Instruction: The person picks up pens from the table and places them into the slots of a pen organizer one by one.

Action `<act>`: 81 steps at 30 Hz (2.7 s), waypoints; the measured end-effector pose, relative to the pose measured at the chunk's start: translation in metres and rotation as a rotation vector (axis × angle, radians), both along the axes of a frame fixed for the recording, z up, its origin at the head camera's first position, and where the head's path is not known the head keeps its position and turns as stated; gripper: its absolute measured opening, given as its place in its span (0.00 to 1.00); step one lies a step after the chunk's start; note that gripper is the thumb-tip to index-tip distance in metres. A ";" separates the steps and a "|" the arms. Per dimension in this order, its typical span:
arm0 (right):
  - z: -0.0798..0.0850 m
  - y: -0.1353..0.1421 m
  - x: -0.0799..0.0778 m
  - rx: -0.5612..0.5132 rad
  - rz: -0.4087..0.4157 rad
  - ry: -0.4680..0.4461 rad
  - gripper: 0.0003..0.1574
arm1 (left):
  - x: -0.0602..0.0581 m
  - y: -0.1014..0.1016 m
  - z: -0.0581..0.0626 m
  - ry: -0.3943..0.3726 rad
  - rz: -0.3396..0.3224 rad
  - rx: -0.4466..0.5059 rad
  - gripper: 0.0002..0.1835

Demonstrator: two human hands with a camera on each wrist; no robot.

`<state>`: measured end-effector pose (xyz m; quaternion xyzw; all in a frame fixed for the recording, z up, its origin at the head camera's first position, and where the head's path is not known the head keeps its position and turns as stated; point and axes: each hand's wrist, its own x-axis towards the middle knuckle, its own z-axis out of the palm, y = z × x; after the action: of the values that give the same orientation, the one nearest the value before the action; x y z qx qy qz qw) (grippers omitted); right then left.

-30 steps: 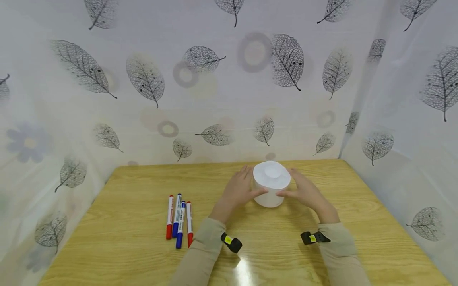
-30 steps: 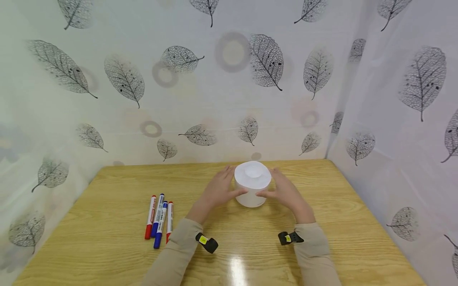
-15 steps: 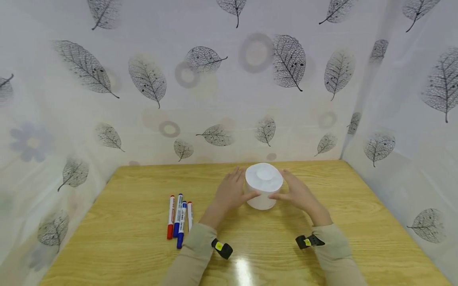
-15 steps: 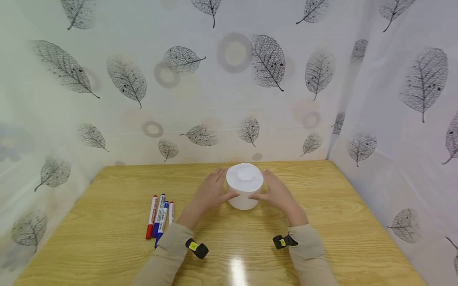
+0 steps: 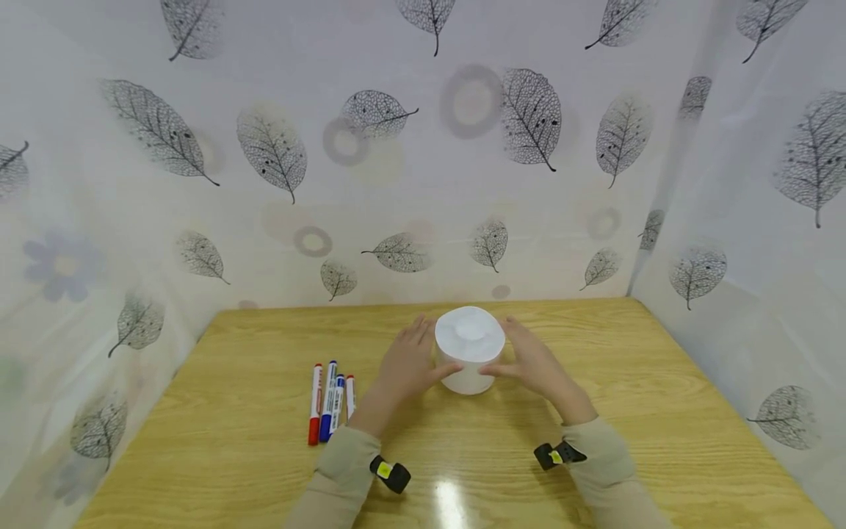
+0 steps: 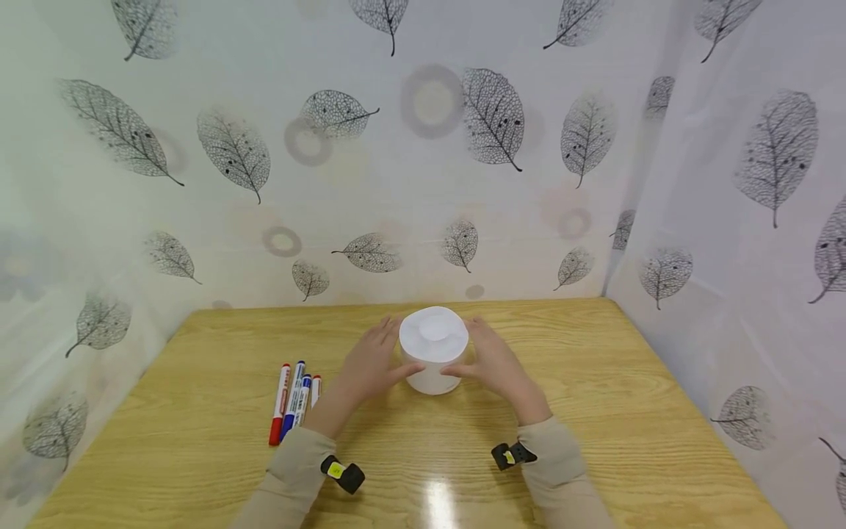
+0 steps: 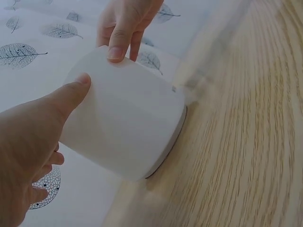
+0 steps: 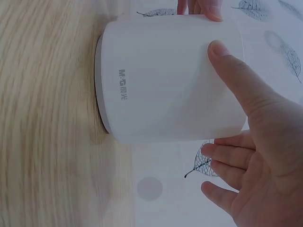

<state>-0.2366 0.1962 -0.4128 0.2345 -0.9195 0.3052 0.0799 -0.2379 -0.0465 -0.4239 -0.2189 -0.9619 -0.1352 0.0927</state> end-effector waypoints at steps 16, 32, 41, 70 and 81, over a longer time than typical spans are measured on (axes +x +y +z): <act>-0.002 -0.029 0.012 0.008 0.037 0.040 0.57 | 0.024 -0.030 0.002 -0.019 0.042 -0.020 0.53; -0.004 -0.043 0.026 0.016 0.038 0.108 0.58 | 0.039 -0.048 0.005 -0.012 0.039 0.007 0.53; -0.005 -0.048 0.032 0.012 0.055 0.138 0.59 | 0.050 -0.052 0.012 -0.010 0.058 -0.006 0.52; -0.007 -0.043 0.033 0.070 0.063 0.090 0.59 | 0.075 -0.103 0.007 0.085 0.007 0.001 0.41; -0.007 -0.046 0.036 0.090 0.030 0.056 0.63 | 0.077 -0.145 -0.010 0.302 -0.037 -0.075 0.21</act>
<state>-0.2008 0.1503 -0.4201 0.2601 -0.9260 0.2582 0.0904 -0.1612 -0.1915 -0.4335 -0.2579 -0.9371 -0.0661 0.2257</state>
